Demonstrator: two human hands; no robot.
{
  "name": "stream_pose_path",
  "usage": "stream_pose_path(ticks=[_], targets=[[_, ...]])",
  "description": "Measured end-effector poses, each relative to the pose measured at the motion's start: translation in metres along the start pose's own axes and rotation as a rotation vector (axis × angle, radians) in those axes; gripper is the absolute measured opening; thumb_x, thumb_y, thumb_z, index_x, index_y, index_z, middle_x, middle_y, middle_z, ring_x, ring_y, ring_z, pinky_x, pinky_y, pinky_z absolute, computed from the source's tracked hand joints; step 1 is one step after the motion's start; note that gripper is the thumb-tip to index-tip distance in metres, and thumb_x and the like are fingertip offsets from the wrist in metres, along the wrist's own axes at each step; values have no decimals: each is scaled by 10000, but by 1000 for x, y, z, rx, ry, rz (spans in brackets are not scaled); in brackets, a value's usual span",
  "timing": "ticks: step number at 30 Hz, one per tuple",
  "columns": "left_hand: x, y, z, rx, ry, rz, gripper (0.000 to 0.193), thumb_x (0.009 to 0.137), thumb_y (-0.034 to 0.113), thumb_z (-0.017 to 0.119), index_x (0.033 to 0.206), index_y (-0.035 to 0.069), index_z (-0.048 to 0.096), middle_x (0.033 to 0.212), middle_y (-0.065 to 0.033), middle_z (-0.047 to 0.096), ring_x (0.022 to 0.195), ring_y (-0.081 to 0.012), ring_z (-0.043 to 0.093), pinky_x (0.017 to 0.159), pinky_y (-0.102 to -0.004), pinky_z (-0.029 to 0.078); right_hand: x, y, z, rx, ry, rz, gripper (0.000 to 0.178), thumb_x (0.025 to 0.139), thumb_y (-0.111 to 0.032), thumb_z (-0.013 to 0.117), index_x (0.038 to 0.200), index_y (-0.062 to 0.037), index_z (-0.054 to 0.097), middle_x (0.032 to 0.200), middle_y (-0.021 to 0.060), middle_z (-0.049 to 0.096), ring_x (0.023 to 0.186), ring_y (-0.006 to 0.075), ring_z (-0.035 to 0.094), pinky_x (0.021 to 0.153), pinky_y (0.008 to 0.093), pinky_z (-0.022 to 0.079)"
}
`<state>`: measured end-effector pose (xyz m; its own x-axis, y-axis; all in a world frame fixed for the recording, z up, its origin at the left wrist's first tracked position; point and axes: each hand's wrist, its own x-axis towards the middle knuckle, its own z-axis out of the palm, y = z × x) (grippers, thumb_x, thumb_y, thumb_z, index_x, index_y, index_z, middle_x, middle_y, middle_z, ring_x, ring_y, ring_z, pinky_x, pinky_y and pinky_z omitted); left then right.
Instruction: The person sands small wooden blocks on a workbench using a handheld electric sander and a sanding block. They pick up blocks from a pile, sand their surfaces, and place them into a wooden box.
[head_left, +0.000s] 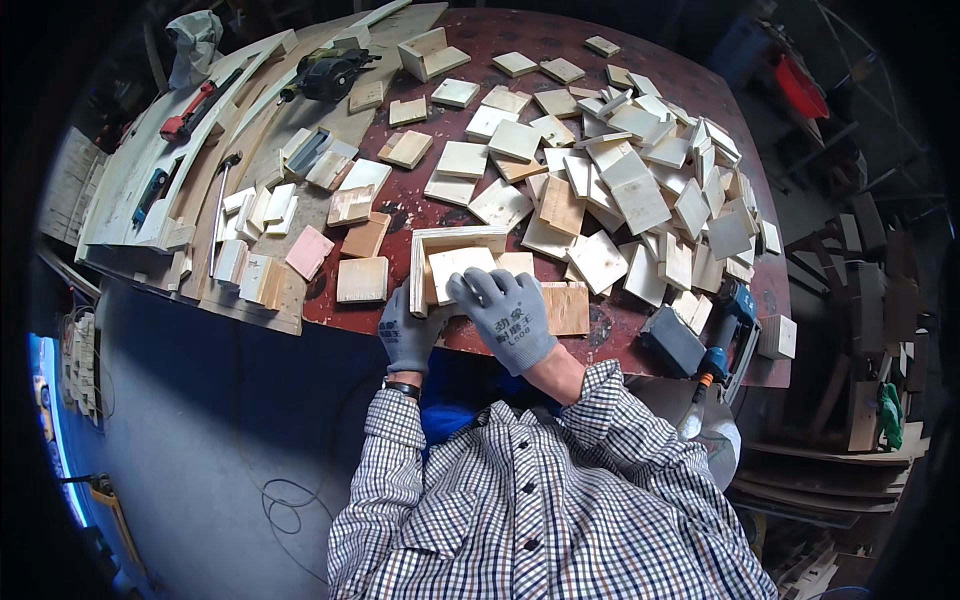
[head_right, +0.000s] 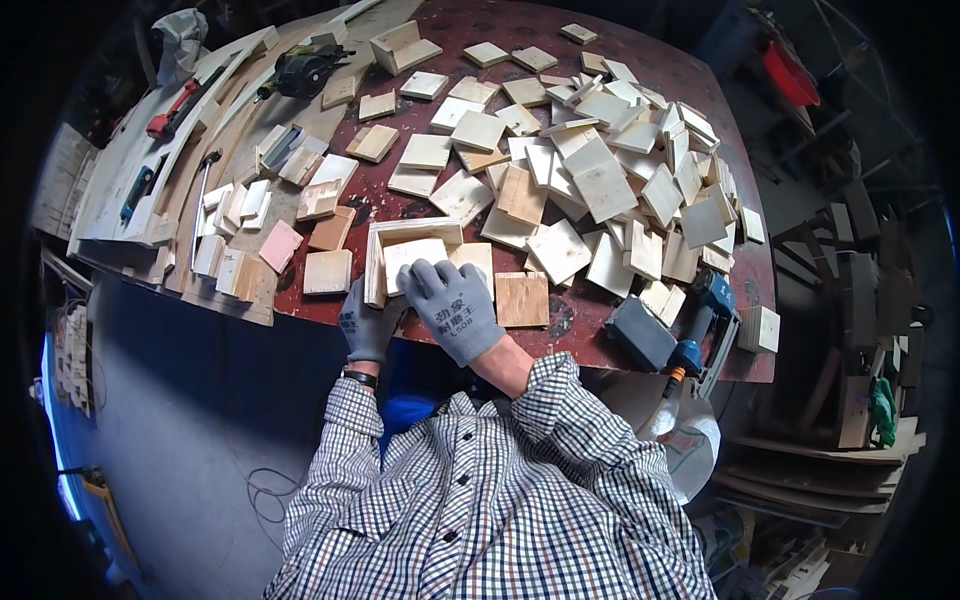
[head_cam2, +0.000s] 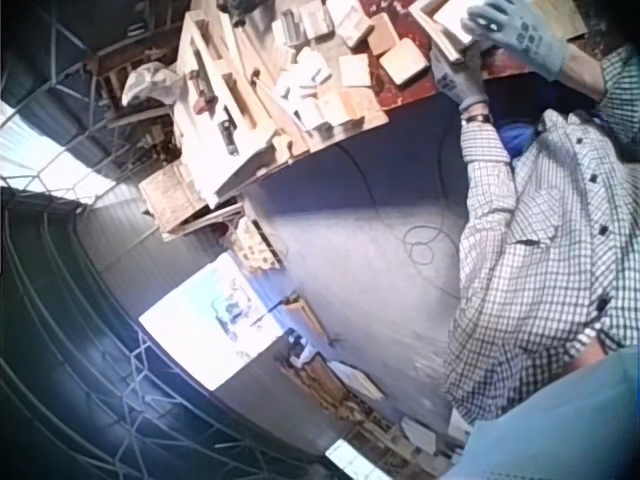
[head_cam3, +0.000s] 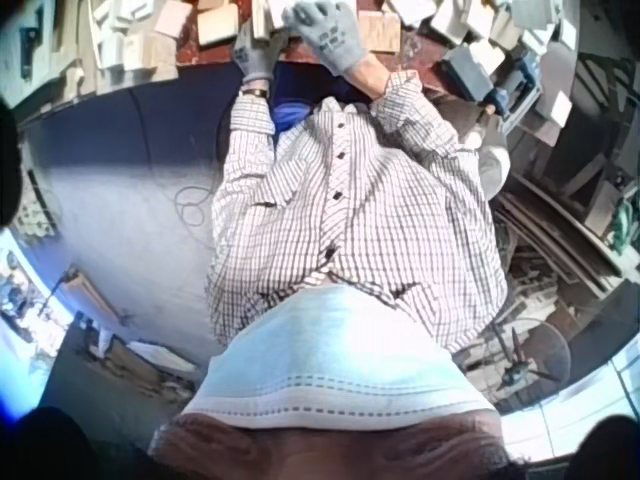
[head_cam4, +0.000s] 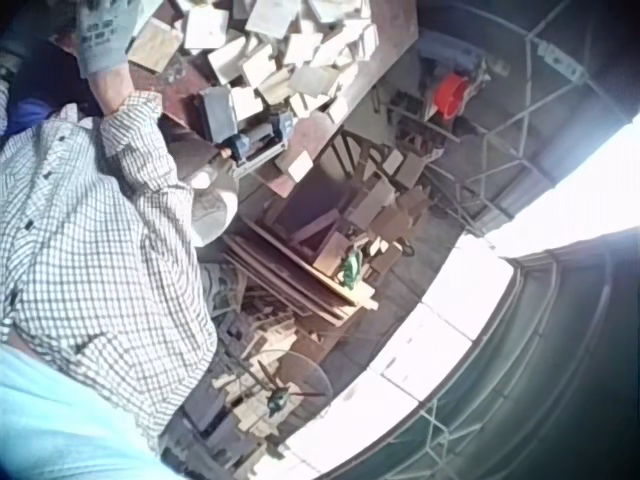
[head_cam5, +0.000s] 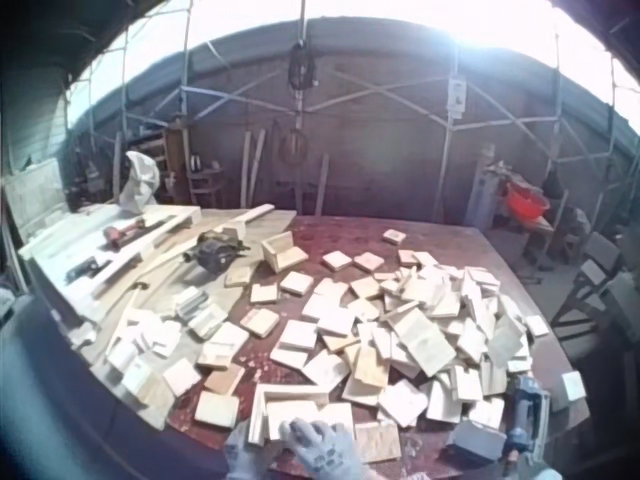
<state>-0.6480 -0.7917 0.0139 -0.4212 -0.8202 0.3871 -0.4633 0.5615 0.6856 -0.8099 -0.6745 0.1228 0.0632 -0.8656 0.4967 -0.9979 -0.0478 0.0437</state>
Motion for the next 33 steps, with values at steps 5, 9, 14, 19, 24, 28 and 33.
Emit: stream_pose_path(ticks=[5, 9, 14, 19, 24, 28, 33], targets=[[1, 10, -3, -64, -25, -83, 577, 805, 375, 884, 1237, 59, 670, 1101, -142, 714, 980, -350, 718, 837, -437, 582, -2, -10, 48, 40, -54, 46, 509, 863, -210, 678, 1349, -76, 609, 1270, 78, 538, 1046, 250, 579, 831, 394, 507], [-1, 2, 0, -47, 17, -27, 507, 815, 315, 883, 1193, 50, 673, 1088, -138, 716, 981, -351, 722, 837, -438, 582, -3, -7, 44, 312, -37, 85, 489, 902, -219, 708, 1353, -62, 602, 1357, 117, 572, 1124, 324, 591, 921, 457, 512], [3, 9, -4, -43, 37, 4, 618, 786, 456, 914, 1179, 45, 674, 1041, -135, 727, 944, -347, 724, 819, -432, 582, -12, 16, 38, 494, 161, 221, 545, 876, -225, 797, 1357, -67, 597, 1354, 151, 616, 1185, 353, 600, 991, 474, 499], [2, 11, -3, -59, 34, -22, 655, 776, 485, 920, 1174, 26, 676, 1046, -134, 741, 942, -326, 731, 825, -420, 580, -27, 4, 34, 598, 250, 667, 664, 869, -59, 713, 1486, 14, 477, 1289, 200, 603, 1080, 353, 622, 995, 462, 496], [-1, 5, 1, -50, 31, -35, 674, 769, 489, 930, 1185, 21, 680, 1062, -146, 738, 956, -325, 727, 842, -418, 576, -60, 9, 20, 606, 264, 701, 598, 811, 54, 642, 1398, -34, 574, 1205, 137, 646, 1007, 300, 644, 917, 424, 521], [-2, 5, -3, -73, 34, -25, 720, 782, 574, 876, 1199, 25, 669, 1065, -148, 710, 982, -386, 707, 843, -460, 564, -99, -1, -8, 363, 60, 454, 462, 801, -38, 709, 1252, -128, 667, 1115, 42, 689, 957, 264, 651, 841, 418, 495], [-5, 4, -3, -138, 0, -83, 679, 783, 504, 909, 1202, 25, 673, 1078, -137, 730, 995, -357, 717, 864, -443, 565, -129, 13, -14, 176, 136, 655, 451, 863, -165, 770, 1292, -116, 641, 1167, 58, 681, 985, 282, 641, 834, 428, 476]])
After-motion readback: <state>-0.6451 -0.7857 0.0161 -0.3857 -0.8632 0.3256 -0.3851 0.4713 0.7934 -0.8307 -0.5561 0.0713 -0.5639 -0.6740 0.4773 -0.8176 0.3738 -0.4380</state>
